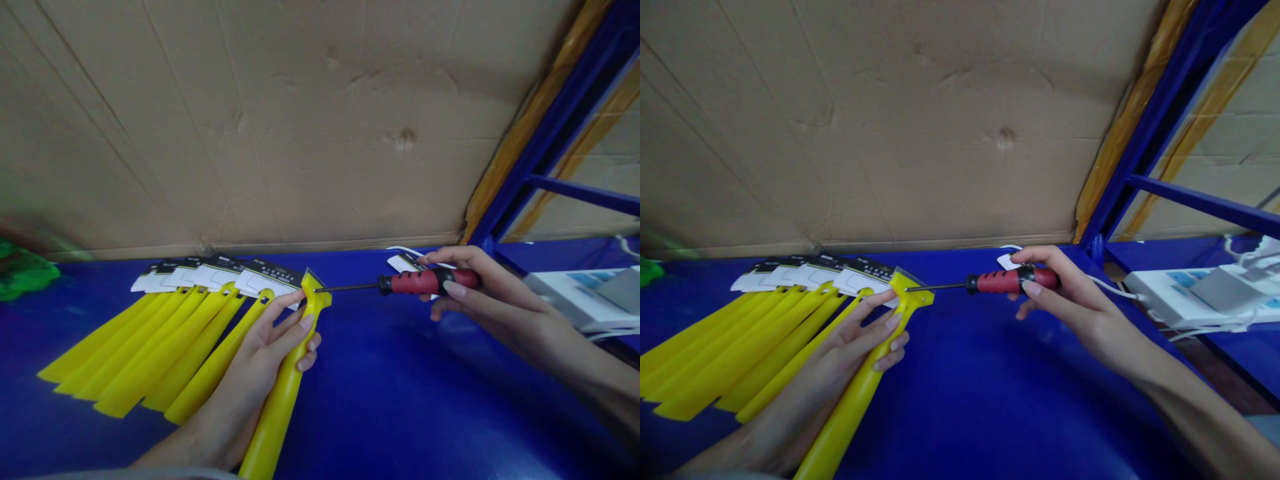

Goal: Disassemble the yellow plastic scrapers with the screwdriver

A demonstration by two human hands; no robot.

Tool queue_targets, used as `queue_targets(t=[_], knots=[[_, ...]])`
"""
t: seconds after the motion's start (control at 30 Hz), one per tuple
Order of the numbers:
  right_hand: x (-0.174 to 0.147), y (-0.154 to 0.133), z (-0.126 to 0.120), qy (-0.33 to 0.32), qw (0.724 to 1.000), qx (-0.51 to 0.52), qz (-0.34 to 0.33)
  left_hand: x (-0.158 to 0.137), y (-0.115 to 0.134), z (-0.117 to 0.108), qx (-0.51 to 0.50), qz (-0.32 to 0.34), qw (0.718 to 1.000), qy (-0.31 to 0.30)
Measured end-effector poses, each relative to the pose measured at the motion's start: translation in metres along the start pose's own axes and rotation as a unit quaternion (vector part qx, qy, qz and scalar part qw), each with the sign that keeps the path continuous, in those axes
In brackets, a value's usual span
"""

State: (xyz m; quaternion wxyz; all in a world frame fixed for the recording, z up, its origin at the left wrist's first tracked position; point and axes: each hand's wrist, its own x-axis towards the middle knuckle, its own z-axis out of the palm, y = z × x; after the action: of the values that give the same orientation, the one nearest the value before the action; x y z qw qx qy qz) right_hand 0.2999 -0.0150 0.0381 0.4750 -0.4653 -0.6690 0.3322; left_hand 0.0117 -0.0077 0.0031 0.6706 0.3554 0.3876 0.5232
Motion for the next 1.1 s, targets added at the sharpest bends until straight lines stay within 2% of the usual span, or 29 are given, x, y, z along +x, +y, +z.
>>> queue_targets(t=[0.1,0.23,0.4,0.5,0.6,0.67,0.8,0.9,1.1], knots=[[-0.0001,-0.0027,0.0024,0.008,1.0,-0.004,-0.017,-0.0006,0.0018,0.0005,0.006,0.003,1.0,-0.005],[-0.0011,-0.0007,0.0017,0.044,0.998,-0.042,-0.002,-0.0019,0.0009,0.0009,0.009,-0.002,1.0,-0.016],[-0.0028,-0.0046,-0.0008,0.006,1.0,-0.018,-0.022,0.0002,0.0009,-0.0005,0.002,0.005,1.0,-0.007],[-0.0021,-0.0085,0.0017,0.013,0.999,-0.022,-0.041,-0.0008,0.0006,0.0007,0.006,-0.002,1.0,-0.003],[-0.0007,-0.0064,0.0015,0.04,0.997,-0.064,-0.026,-0.0027,0.0016,0.0025,0.013,-0.004,1.0,-0.004],[-0.0003,-0.0039,-0.0003,0.031,0.996,-0.077,-0.015,-0.0029,0.0037,0.0026,0.013,0.001,1.0,-0.004],[-0.0008,-0.0052,-0.0011,-0.014,0.999,-0.037,-0.023,-0.0012,0.0078,0.0012,0.016,0.015,1.0,0.004],[-0.0011,-0.0072,0.002,-0.008,0.999,-0.017,-0.035,-0.001,0.0074,0.0012,0.012,0.017,1.0,0.007],[-0.0031,-0.0021,0.0025,0.001,1.0,-0.029,-0.003,0.0002,0.0043,0.0004,0.01,0.022,1.0,0.008]])
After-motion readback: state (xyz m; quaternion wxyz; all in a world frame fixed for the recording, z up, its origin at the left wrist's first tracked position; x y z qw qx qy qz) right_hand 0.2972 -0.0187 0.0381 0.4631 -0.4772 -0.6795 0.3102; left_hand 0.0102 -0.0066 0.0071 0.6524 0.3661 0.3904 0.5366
